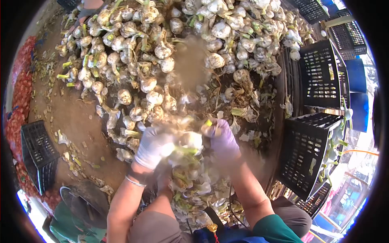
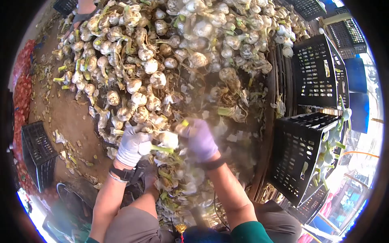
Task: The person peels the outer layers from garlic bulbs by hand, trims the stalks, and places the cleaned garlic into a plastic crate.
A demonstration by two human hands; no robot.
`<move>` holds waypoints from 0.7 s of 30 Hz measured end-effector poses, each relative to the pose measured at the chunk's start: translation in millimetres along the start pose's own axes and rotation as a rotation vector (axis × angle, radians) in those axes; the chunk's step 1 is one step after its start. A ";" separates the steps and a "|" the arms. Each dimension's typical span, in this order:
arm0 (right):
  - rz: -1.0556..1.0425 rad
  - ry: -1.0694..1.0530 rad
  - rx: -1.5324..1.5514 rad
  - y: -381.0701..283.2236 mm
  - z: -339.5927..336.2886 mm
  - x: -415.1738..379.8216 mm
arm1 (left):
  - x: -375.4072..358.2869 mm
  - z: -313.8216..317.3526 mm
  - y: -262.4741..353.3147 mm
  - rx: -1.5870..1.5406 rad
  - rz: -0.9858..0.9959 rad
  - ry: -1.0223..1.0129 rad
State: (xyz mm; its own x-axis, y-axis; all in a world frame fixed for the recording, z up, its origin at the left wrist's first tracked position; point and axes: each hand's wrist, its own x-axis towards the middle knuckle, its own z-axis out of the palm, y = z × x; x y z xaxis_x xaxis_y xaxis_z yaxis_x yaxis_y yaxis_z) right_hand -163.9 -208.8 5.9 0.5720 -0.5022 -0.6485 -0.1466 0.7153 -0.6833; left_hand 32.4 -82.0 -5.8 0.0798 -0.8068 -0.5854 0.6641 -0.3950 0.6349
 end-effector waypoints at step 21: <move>0.060 0.291 0.469 12.4 13.0 12.0 | 14.9 60.9 6.4 1.188 0.575 0.192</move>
State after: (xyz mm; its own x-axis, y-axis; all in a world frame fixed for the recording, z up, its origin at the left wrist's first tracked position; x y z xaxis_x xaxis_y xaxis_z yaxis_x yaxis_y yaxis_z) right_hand -148.3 -199.7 -6.0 0.3171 -0.5197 -0.7934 0.2413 0.8532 -0.4624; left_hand -7.5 -123.2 20.3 0.2964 -0.9511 -0.0869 -0.5385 -0.2416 0.8073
